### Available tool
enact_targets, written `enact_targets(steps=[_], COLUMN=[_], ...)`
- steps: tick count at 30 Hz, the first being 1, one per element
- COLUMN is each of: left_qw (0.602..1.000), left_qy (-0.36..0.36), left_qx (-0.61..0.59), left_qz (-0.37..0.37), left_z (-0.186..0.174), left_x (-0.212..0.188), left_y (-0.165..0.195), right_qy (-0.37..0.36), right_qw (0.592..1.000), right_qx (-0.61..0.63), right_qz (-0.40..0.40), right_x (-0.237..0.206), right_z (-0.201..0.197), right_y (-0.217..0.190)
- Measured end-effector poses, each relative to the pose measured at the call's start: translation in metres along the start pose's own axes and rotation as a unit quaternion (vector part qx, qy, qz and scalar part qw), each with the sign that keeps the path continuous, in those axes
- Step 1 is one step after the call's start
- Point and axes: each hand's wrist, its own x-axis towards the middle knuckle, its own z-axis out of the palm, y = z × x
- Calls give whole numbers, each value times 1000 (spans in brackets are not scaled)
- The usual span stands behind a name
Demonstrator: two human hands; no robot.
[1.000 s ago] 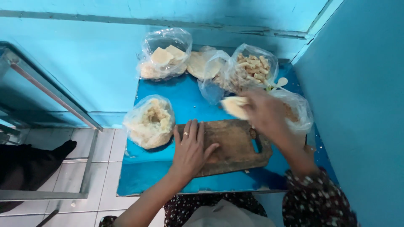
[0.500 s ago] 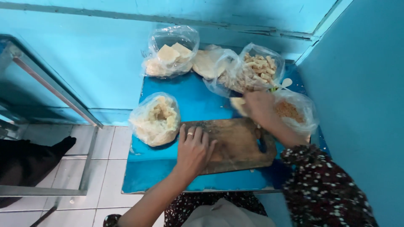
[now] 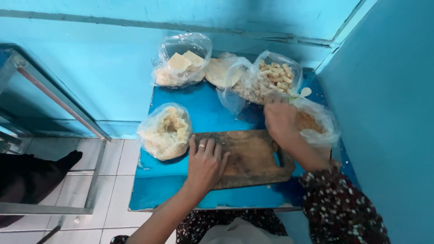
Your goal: The person presses and flattens pieces of dough into round discs on a small blue table, stacking the finished discs on a cutting board. They then cut one thick dough disc into smaller pieces with a knife and place the cut pieces into a plastic bag.
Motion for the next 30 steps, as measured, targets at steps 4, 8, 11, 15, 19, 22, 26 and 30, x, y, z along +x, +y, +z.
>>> enact_targets(steps=[4,8,11,15,19,22,26,30], left_qw=[1000,1000,1000,1000,997,991,957,825], left_qy=[-6,13,7,2,74,61,35,-197], left_qx=[4,2,-4,-1,-33,-110,-263,-444], left_qz=[6,6,1,-12,-17,-54,-114,-291], left_z=[2,2,1,5,1,-9,-11,37], left_x=[4,4,1,2,10,27,79,189], left_y=[2,4,4,4,4,9,17,26], right_qy=[3,-9,-124,-42,-163,-220,-255,-90], right_qw=[973,975,990,963,908,864,822,876], right_qx=[209,188,68,266,385,452,482,385], right_qz=[-99,-119,3,-7,-29,-15,168,276], right_x=[-12,5,14,-18,-40,-36,0,56], right_z=[5,18,8,-23,-36,-43,-53,-41], right_y=[-26,-54,-28,6,-9,6,91,172])
